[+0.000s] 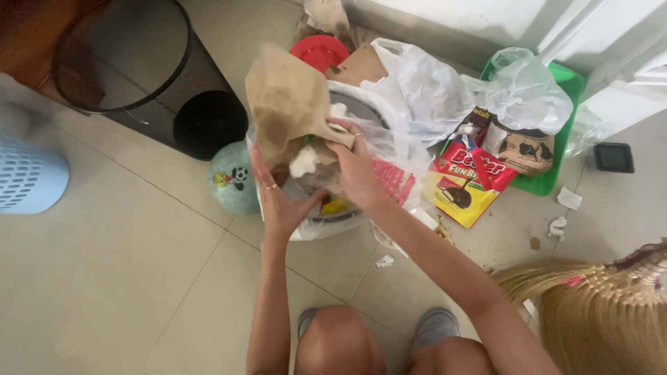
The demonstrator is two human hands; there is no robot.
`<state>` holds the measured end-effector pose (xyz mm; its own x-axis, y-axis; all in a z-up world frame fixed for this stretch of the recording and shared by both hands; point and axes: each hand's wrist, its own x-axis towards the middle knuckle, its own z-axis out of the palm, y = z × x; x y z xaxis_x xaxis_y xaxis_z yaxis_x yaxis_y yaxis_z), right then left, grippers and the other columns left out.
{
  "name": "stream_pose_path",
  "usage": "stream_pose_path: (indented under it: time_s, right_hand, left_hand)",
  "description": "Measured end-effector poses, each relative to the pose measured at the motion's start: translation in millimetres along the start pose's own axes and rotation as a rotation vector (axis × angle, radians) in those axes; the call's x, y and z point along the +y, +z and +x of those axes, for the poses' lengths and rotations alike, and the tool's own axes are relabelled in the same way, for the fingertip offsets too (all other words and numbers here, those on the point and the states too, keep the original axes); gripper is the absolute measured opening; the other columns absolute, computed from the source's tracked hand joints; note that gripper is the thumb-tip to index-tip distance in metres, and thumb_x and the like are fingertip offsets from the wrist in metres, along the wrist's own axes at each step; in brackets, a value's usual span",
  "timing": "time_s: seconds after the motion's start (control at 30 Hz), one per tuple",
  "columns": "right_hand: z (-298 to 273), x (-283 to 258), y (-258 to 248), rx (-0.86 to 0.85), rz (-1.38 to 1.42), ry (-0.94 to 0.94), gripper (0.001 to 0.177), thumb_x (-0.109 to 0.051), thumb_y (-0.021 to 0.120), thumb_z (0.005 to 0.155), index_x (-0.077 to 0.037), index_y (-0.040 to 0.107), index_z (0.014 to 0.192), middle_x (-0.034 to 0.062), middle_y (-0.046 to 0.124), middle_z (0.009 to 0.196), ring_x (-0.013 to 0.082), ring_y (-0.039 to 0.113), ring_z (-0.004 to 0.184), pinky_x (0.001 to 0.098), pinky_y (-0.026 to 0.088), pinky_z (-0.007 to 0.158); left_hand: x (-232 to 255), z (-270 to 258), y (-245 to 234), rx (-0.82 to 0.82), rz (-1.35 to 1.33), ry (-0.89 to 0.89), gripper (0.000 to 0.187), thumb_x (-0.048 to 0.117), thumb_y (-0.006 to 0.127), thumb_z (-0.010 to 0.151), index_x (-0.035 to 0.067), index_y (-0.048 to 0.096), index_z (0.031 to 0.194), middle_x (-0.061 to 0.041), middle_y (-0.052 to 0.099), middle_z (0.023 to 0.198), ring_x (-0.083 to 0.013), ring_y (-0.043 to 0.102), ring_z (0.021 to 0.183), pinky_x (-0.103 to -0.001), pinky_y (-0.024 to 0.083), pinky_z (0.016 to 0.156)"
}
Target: Picking up various trash items from the floor, organizing a trash bin, and sweeping the area.
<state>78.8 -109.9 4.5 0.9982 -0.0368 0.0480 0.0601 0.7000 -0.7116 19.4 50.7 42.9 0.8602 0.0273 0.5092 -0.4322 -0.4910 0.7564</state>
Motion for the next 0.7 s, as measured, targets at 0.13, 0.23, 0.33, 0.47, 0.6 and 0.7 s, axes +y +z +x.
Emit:
stream_pose_path:
  time_s: [0.13,0.23,0.33,0.47,0.6,0.7]
  right_hand:
    - [-29,-63,-15,-0.186,-1.131,-0.124,0.058,-0.018,0.070,0.090,-0.013,0.052,0.145,0.0205,0.044,0.143,0.0304,0.051,0.134,0.0370,0.048,0.112]
    - [-59,-101,-17,-0.227,-1.818,-0.189,0.063,-0.041,0.081,0.083,-0.014,0.059,0.135,0.0211,0.041,0.158,0.0408,0.043,0.137,0.0461,0.042,0.109]
    - [-80,-133,-12,-0.092,-2.247,-0.491,0.072,-0.052,0.081,0.069,-0.021,0.060,0.131,0.0231,0.043,0.148,0.0456,0.043,0.132,0.0561,0.041,0.105]
    - [-98,-152,-22,-0.022,-2.079,-0.118,0.094,-0.053,0.082,0.071,-0.013,0.050,0.150,0.0295,0.044,0.146,0.0475,0.051,0.126,0.0560,0.047,0.099]
    - [-90,-137,-21,-0.186,-1.259,-0.108,0.068,-0.031,0.071,0.083,-0.008,0.047,0.143,0.0224,0.056,0.141,0.0385,0.060,0.126,0.0466,0.054,0.096]
    - [-62,-51,-79,-0.531,-1.718,-0.298,0.027,-0.020,0.062,0.102,-0.007,0.048,0.121,0.0167,0.058,0.148,0.0383,0.058,0.134,0.0455,0.054,0.102]
  left_hand:
    - [-11,12,17,-0.180,-0.019,-0.138,0.128,0.043,0.091,0.067,0.012,0.013,0.164,-0.022,0.054,0.149,-0.0383,0.064,0.119,-0.049,0.053,0.103]
    - [-17,16,43,-0.487,0.267,-0.094,0.108,0.050,0.079,0.076,0.018,0.026,0.164,-0.018,0.067,0.124,-0.0376,0.067,0.109,-0.049,0.049,0.098]
    - [-51,14,77,-0.826,0.514,-0.200,0.083,0.065,0.062,0.086,0.020,0.045,0.154,-0.012,0.076,0.100,-0.0347,0.070,0.103,-0.052,0.045,0.101]
    - [-103,4,121,-1.078,0.607,-0.250,0.077,0.070,0.054,0.088,0.013,0.059,0.140,-0.016,0.073,0.113,-0.0386,0.067,0.108,-0.059,0.038,0.106]
    - [-158,-5,152,-1.242,0.556,-0.298,0.072,0.059,0.061,0.083,0.008,0.065,0.134,-0.019,0.068,0.126,-0.0389,0.065,0.115,-0.056,0.041,0.106]
    - [-132,11,109,-1.196,0.379,-0.329,0.071,0.050,0.066,0.084,0.003,0.059,0.136,-0.023,0.070,0.123,-0.0387,0.069,0.112,-0.045,0.055,0.098]
